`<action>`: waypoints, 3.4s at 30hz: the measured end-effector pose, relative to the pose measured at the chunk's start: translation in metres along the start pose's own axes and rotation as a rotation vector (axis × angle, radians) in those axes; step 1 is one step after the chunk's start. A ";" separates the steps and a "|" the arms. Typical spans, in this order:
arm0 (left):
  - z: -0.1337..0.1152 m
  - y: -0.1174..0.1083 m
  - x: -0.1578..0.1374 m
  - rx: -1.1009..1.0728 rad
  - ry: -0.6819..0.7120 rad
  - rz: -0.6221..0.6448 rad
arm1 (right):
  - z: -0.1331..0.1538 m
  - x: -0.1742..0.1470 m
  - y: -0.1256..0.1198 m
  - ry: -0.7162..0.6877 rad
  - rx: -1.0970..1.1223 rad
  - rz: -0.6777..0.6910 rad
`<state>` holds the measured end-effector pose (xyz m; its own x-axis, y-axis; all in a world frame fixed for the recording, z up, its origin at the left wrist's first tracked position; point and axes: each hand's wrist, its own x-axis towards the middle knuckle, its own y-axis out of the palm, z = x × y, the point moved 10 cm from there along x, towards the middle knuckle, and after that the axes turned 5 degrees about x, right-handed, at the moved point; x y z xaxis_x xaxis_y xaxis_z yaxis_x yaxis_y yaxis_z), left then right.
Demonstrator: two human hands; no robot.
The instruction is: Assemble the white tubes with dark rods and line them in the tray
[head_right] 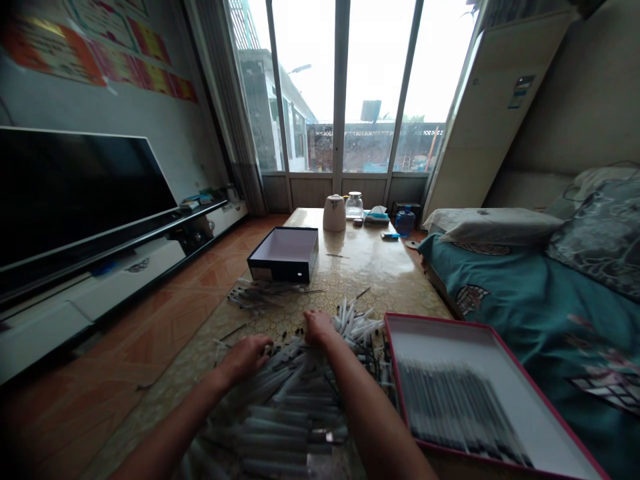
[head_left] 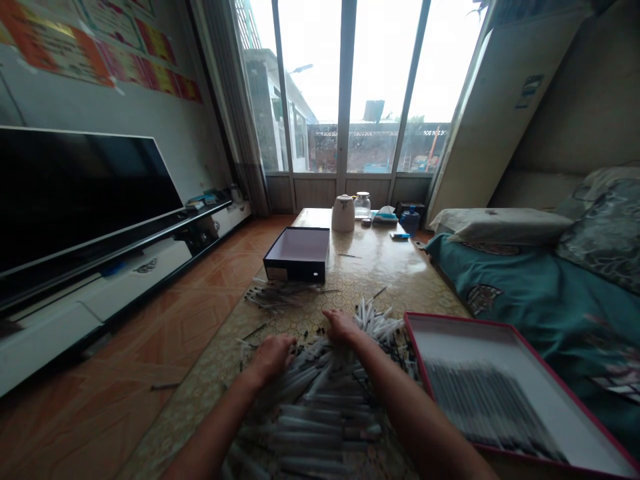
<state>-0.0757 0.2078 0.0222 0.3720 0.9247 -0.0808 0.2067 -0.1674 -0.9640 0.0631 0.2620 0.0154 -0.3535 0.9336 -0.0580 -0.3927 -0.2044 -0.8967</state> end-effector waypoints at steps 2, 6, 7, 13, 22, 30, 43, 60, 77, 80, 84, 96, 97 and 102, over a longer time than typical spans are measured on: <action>0.007 0.003 0.002 0.006 -0.014 0.023 | 0.002 0.005 0.006 -0.022 -0.007 0.029; 0.007 0.013 0.012 -0.003 -0.035 0.046 | 0.018 0.008 0.023 -0.099 0.021 0.109; 0.005 0.015 0.015 -0.007 -0.046 0.042 | 0.023 0.007 0.027 -0.119 0.036 0.130; 0.000 0.017 0.030 -0.080 -0.114 -0.039 | 0.045 0.004 0.043 -0.135 0.118 0.130; -0.002 0.016 0.040 -0.370 -0.081 -0.137 | 0.029 0.007 0.031 -0.041 0.309 0.057; -0.045 -0.017 0.047 -0.578 -0.001 -0.173 | 0.009 -0.020 -0.019 -0.044 0.462 -0.058; -0.196 0.029 0.033 -0.672 0.186 -0.041 | -0.102 -0.156 -0.061 0.206 0.321 -0.110; -0.117 0.068 -0.130 0.148 0.459 0.045 | -0.089 -0.186 -0.048 0.429 -0.116 -0.115; -0.103 0.019 -0.090 0.374 0.442 -0.501 | -0.108 -0.183 -0.047 0.435 0.067 -0.326; -0.107 0.024 -0.101 0.352 0.446 -0.518 | -0.098 -0.179 -0.058 0.388 0.136 -0.383; -0.111 0.030 -0.111 0.330 0.415 -0.518 | -0.039 -0.152 -0.044 0.234 0.274 -0.390; -0.101 0.034 -0.108 0.276 0.347 -0.505 | -0.063 -0.137 -0.063 0.368 0.022 -0.386; -0.101 0.035 -0.107 0.286 0.352 -0.493 | -0.074 -0.138 -0.063 0.380 0.001 -0.363; -0.095 0.030 -0.107 0.310 0.323 -0.478 | -0.096 -0.140 -0.049 0.364 -0.045 -0.275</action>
<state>-0.0235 0.0719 0.0256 0.5669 0.7156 0.4080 0.1642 0.3873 -0.9072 0.2131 0.1693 0.0252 0.0831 0.9957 0.0413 -0.3904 0.0707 -0.9179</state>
